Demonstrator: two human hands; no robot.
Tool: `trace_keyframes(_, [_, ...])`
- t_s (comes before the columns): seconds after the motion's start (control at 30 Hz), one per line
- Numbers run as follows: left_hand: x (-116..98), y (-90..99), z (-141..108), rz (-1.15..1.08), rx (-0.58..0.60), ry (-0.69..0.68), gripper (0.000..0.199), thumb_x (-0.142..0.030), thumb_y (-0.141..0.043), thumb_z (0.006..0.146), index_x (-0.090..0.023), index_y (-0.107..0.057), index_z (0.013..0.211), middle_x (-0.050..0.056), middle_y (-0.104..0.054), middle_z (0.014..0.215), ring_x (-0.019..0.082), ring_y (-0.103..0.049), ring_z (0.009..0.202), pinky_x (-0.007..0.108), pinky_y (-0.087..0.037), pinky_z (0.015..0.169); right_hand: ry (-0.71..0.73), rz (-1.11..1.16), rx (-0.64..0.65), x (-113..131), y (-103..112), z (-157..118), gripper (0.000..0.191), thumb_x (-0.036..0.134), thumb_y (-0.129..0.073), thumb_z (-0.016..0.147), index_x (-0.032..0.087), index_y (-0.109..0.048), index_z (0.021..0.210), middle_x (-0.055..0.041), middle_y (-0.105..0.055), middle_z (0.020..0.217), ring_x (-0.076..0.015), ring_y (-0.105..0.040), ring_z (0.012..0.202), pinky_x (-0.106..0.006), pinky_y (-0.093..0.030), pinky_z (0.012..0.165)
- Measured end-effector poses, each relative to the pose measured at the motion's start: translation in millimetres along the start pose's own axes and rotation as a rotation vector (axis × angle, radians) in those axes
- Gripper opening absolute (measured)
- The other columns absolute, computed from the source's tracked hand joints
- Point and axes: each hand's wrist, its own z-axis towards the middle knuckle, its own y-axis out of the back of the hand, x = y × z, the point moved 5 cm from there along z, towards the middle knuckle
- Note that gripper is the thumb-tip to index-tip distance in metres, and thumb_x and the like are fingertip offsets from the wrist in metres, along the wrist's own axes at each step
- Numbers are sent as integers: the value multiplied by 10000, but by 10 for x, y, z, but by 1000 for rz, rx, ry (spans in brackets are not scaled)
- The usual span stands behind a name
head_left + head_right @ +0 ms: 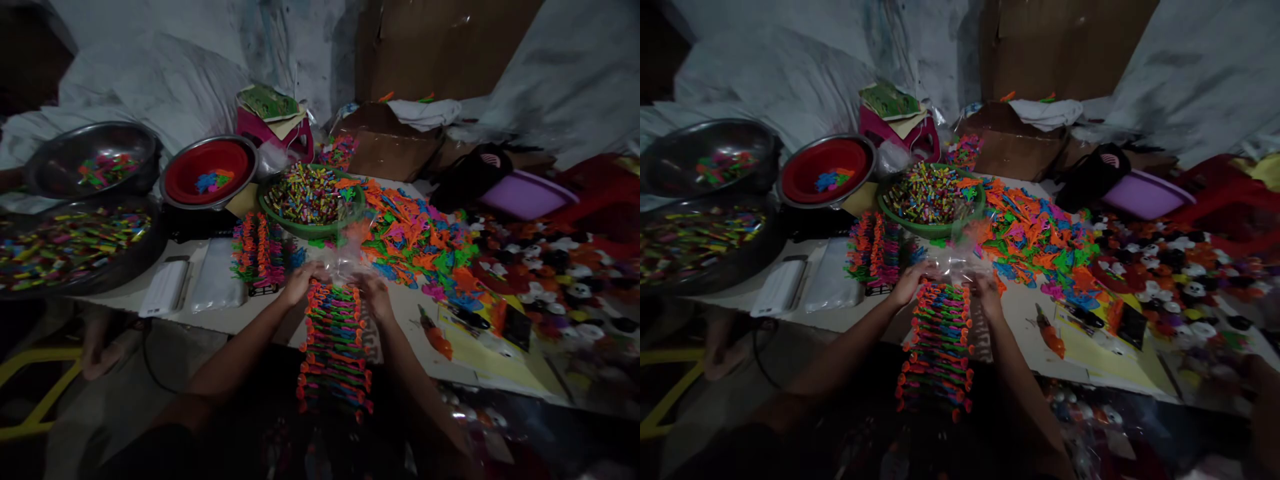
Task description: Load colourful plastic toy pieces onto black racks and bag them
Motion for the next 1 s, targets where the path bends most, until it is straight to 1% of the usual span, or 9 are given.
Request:
trace_keyframes(0.1, [-43,114,53,200,-141,-118,231,-353,-535,704,-159,-619,798,17,-641,748,145,-580,689,251,-432,648,-16,-18,-134,122,108,41,401,457,-643,577,200,-543,869,-3,-631,800,-105,-569,505,-213,-424,437])
trace_keyframes(0.2, [-42,147,77,384,-166,-187,134,-287,-594,657,-159,-588,699,-20,-571,632,113,-514,601,222,-386,581,37,-232,-248,211,183,112,467,490,-632,587,195,-519,932,-10,-618,782,-77,-487,413,-212,-371,394])
trace_keyframes(0.3, [-36,143,64,509,-175,-231,169,-271,-631,633,-167,-503,592,-59,-454,542,87,-431,544,202,-333,533,252,-660,-387,333,217,155,393,430,-614,623,168,-549,909,-46,-627,768,-130,-535,535,-263,-417,507])
trace_keyframes(0.4, [-81,157,-1,600,-251,-240,247,-289,-619,662,-176,-426,556,-72,-373,505,79,-375,503,202,-295,500,439,-959,-405,405,165,93,235,368,-547,703,157,-592,795,-71,-639,746,-173,-573,634,-305,-431,616])
trace_keyframes(0.5, [-152,177,-124,613,-316,-260,298,-339,-470,789,-186,-378,550,-58,-379,487,90,-390,488,217,-298,497,547,-894,-318,413,120,-81,268,397,-471,787,165,-600,754,-29,-619,629,-147,-573,566,-279,-441,603])
trace_keyframes(0.57, [-165,183,-228,617,-307,-327,305,-326,-379,838,-191,-386,565,-42,-414,495,101,-424,505,226,-326,519,635,-797,-273,387,111,-229,269,406,-469,802,174,-605,810,-30,-640,706,-140,-594,616,-263,-456,621])
trace_keyframes(0.67, [-59,236,-380,704,-310,-411,199,-277,-447,790,-190,-449,611,-12,-501,584,120,-481,586,239,-373,584,698,-712,-300,237,165,-390,245,391,-503,782,191,-601,883,-48,-648,880,-155,-606,776,-283,-470,702])
trace_keyframes(0.8, [256,325,-470,784,-309,-344,128,-245,-507,719,-192,-464,610,3,-539,660,129,-505,648,238,-392,616,527,-579,-340,-88,242,-424,262,418,-534,712,195,-603,832,-36,-635,840,-175,-591,790,-317,-473,708])
trace_keyframes(1.0, [463,269,-401,799,-295,-208,62,-239,-513,709,-197,-488,670,-22,-508,609,133,-476,579,236,-348,556,62,-161,-272,-396,108,-323,290,474,-458,719,203,-561,712,73,-471,459,-79,-422,369,-202,-352,377])
